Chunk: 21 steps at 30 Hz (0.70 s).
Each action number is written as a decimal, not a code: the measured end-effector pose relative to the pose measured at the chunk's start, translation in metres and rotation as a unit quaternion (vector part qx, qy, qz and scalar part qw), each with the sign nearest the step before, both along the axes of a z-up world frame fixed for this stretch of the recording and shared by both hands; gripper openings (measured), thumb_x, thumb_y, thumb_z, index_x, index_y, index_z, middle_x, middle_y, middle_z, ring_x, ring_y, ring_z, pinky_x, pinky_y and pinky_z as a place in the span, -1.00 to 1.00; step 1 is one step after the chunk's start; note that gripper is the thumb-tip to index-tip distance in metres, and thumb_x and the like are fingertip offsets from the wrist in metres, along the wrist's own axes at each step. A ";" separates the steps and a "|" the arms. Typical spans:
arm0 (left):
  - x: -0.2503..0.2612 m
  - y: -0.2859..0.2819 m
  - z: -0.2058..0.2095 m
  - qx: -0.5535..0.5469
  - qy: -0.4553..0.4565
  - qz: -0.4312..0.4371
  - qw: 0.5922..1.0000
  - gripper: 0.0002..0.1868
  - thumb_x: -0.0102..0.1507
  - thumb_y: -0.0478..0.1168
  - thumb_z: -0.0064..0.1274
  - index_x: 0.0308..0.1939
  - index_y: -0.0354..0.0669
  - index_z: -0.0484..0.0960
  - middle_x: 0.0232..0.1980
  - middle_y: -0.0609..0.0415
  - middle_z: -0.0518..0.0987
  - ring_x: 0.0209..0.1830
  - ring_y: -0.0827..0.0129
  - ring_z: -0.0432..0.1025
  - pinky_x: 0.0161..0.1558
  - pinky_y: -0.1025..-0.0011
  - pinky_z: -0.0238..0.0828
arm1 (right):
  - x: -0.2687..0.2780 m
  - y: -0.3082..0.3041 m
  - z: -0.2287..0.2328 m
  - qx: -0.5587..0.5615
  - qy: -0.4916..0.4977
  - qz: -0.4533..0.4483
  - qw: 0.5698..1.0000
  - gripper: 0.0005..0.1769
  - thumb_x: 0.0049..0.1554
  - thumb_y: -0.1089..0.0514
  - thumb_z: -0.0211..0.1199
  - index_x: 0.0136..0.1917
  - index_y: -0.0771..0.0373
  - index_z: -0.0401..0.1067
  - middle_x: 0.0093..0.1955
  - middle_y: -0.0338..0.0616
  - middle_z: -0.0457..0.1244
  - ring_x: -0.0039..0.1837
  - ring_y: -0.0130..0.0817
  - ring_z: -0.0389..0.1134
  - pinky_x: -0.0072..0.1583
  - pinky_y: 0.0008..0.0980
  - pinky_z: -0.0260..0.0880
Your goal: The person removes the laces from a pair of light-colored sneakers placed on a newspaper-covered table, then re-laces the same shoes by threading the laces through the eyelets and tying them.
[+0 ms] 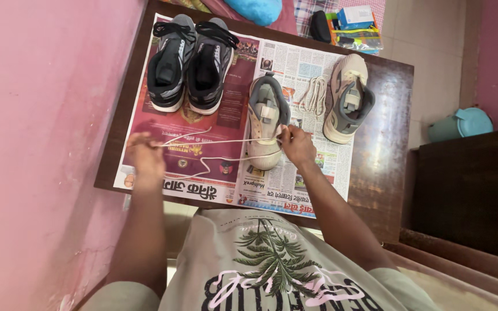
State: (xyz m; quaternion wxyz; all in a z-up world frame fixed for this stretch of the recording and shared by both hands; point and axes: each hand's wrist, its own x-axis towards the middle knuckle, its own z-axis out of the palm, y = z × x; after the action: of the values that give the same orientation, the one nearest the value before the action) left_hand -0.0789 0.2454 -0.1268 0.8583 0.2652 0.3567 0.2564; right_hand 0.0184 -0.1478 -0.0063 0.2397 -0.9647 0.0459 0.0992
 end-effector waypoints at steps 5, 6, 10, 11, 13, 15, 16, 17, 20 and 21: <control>-0.034 0.057 -0.005 0.096 0.083 0.143 0.982 -0.75 0.29 -0.44 0.02 -0.18 0.06 0.38 -0.25 0.11 0.58 -0.47 0.48 0.32 -0.50 0.46 0.31 | -0.002 -0.001 -0.002 0.017 0.002 -0.003 1.000 -0.56 0.29 -0.26 0.01 -0.11 0.02 0.55 -0.22 -0.12 0.44 -0.06 0.00 0.47 0.04 0.00 0.42; -0.033 0.051 -0.003 0.137 0.087 0.119 0.980 -0.79 0.32 -0.39 0.05 -0.18 0.04 0.39 -0.26 0.08 0.57 -0.45 0.43 0.36 -0.49 0.45 0.32 | -0.002 -0.001 -0.002 0.013 0.006 -0.004 1.000 -0.56 0.29 -0.26 0.01 -0.11 0.01 0.56 -0.23 -0.10 0.43 -0.06 0.00 0.47 0.05 0.00 0.42; -0.009 -0.023 0.013 0.451 -0.033 -0.059 0.890 -0.93 0.49 -0.26 0.06 0.00 -0.09 0.48 -0.15 0.04 0.59 -0.14 0.40 0.54 -0.04 0.48 0.50 | -0.004 0.000 -0.006 0.018 -0.047 0.019 0.999 -0.55 0.31 -0.23 0.02 -0.11 0.09 0.54 -0.21 -0.04 0.42 -0.07 0.07 0.45 0.02 0.04 0.41; 0.007 -0.050 0.021 0.559 -0.019 -0.099 0.823 -0.90 0.38 -0.29 0.10 -0.02 -0.11 0.57 -0.04 0.04 0.56 -0.11 0.43 0.55 -0.03 0.45 0.61 | -0.005 0.000 -0.008 0.021 -0.065 0.026 0.997 -0.55 0.31 -0.22 0.04 -0.11 0.11 0.53 -0.21 -0.02 0.41 -0.08 0.11 0.44 0.00 0.06 0.41; 0.011 -0.105 0.042 0.572 0.075 -0.263 0.774 -0.80 0.32 -0.18 0.10 0.00 -0.14 0.59 -0.18 0.08 0.64 -0.31 0.38 0.52 -0.24 0.42 0.48 | -0.006 0.000 -0.010 0.030 -0.079 0.031 0.996 -0.56 0.31 -0.20 0.05 -0.11 0.13 0.52 -0.20 0.01 0.40 -0.09 0.16 0.42 -0.02 0.08 0.39; 0.021 -0.155 0.069 0.527 0.140 -0.396 0.738 -0.77 0.33 -0.08 0.11 0.01 -0.04 0.61 -0.14 0.11 0.67 -0.29 0.37 0.57 -0.23 0.39 0.50 | -0.004 -0.001 -0.010 0.043 -0.072 0.030 0.996 -0.57 0.29 -0.20 0.06 -0.14 0.13 0.52 -0.22 0.01 0.40 -0.10 0.16 0.42 -0.05 0.09 0.38; 0.025 -0.172 0.082 0.565 0.155 -0.423 0.691 -0.77 0.30 -0.07 0.15 -0.01 -0.01 0.64 -0.18 0.08 0.67 -0.31 0.30 0.57 -0.24 0.33 0.46 | -0.004 -0.002 -0.009 0.054 -0.076 0.031 0.995 -0.57 0.30 -0.19 0.06 -0.14 0.13 0.52 -0.24 0.01 0.41 -0.11 0.15 0.43 -0.04 0.08 0.39; 0.028 -0.184 0.093 0.596 0.105 -0.400 0.688 -0.77 0.25 -0.08 0.20 -0.07 -0.05 0.64 -0.18 0.05 0.66 -0.28 0.26 0.58 -0.23 0.31 0.47 | -0.004 -0.002 -0.009 0.064 -0.079 0.033 0.994 -0.57 0.30 -0.19 0.05 -0.14 0.13 0.51 -0.25 0.01 0.41 -0.12 0.14 0.44 -0.04 0.06 0.40; 0.031 -0.203 0.113 0.651 0.033 -0.366 0.665 -0.77 0.16 -0.12 0.27 -0.20 -0.12 0.65 -0.19 0.03 0.65 -0.22 0.17 0.59 -0.21 0.25 0.50 | -0.007 0.000 -0.010 0.051 -0.088 0.027 0.994 -0.58 0.31 -0.17 0.06 -0.13 0.14 0.50 -0.25 0.07 0.39 -0.13 0.18 0.43 -0.06 0.09 0.39; 0.032 -0.204 0.116 0.651 0.059 -0.381 0.654 -0.79 0.16 -0.12 0.26 -0.21 -0.10 0.66 -0.20 0.05 0.65 -0.23 0.17 0.60 -0.21 0.24 0.50 | -0.007 0.001 -0.010 0.040 -0.091 0.024 0.995 -0.59 0.32 -0.17 0.06 -0.13 0.15 0.51 -0.24 0.10 0.38 -0.13 0.20 0.42 -0.07 0.10 0.39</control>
State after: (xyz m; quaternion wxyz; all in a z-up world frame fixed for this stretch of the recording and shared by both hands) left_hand -0.0467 0.0411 -0.0108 0.4654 0.8831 0.0159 0.0574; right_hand 0.0118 -0.1467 -0.0160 0.2786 -0.9602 -0.0038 0.0185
